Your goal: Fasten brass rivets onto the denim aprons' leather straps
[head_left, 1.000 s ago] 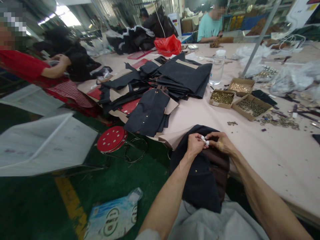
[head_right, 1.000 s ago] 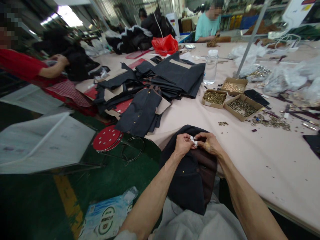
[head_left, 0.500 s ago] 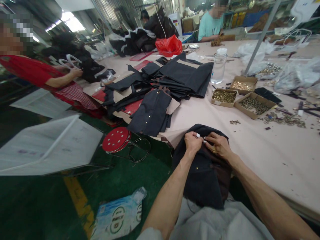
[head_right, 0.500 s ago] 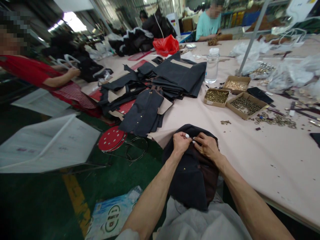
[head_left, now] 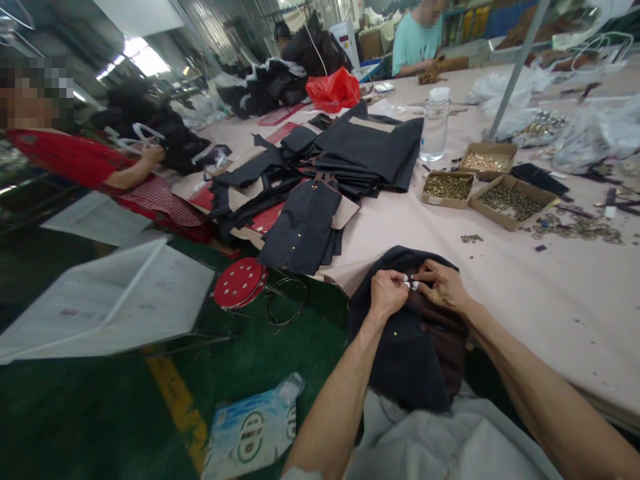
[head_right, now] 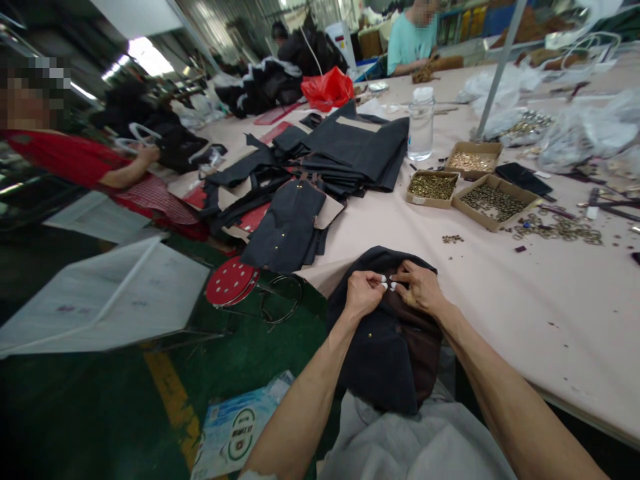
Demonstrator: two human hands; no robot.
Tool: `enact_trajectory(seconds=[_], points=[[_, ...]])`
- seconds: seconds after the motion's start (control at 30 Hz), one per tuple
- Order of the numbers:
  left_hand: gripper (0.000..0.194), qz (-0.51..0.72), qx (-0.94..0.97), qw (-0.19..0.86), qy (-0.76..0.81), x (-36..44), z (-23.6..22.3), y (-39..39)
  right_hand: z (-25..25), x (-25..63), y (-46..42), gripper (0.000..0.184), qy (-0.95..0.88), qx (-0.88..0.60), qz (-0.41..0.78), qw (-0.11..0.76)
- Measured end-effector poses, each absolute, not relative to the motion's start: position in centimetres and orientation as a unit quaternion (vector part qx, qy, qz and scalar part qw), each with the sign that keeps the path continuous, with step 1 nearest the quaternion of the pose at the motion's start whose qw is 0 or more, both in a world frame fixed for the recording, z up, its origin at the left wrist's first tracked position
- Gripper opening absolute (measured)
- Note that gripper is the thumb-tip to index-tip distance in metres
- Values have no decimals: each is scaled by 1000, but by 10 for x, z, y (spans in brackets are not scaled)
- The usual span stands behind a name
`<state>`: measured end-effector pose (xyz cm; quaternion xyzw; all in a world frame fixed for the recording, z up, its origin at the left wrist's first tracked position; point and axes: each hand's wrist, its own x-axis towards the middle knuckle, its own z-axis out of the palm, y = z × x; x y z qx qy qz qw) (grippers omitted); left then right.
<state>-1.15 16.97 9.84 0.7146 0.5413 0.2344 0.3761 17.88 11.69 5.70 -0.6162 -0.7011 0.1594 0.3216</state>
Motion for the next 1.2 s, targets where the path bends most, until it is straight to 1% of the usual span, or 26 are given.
enact_trajectory(seconds=[0.1,0.23,0.4,0.5,0.63,0.8,0.9,0.97,1.03,1.1,1.2], points=[[21,227,720,363,546,-10,99,170,57,179,119,25,-691,-621,177,325],[21,230,708,348,570,-5,98,174,59,178,126,21,-644,-662,206,324],[20,214,695,325,604,4,97,184,64,179,139,15,-585,-708,261,299],[19,195,696,305,620,12,100,190,70,179,148,12,-557,-735,271,277],[21,167,712,287,619,19,106,198,81,176,158,14,-530,-760,291,237],[18,114,740,313,585,13,114,211,91,177,167,17,-517,-774,307,200],[21,79,742,311,589,14,121,216,92,178,168,17,-520,-767,323,191],[27,60,738,301,601,17,126,216,90,178,166,16,-525,-761,326,200],[33,46,735,294,609,19,131,215,89,178,158,15,-534,-745,327,232],[38,37,733,289,614,20,134,214,89,183,145,18,-544,-704,353,291],[40,26,730,285,621,17,135,213,90,205,114,29,-529,-643,407,376]])
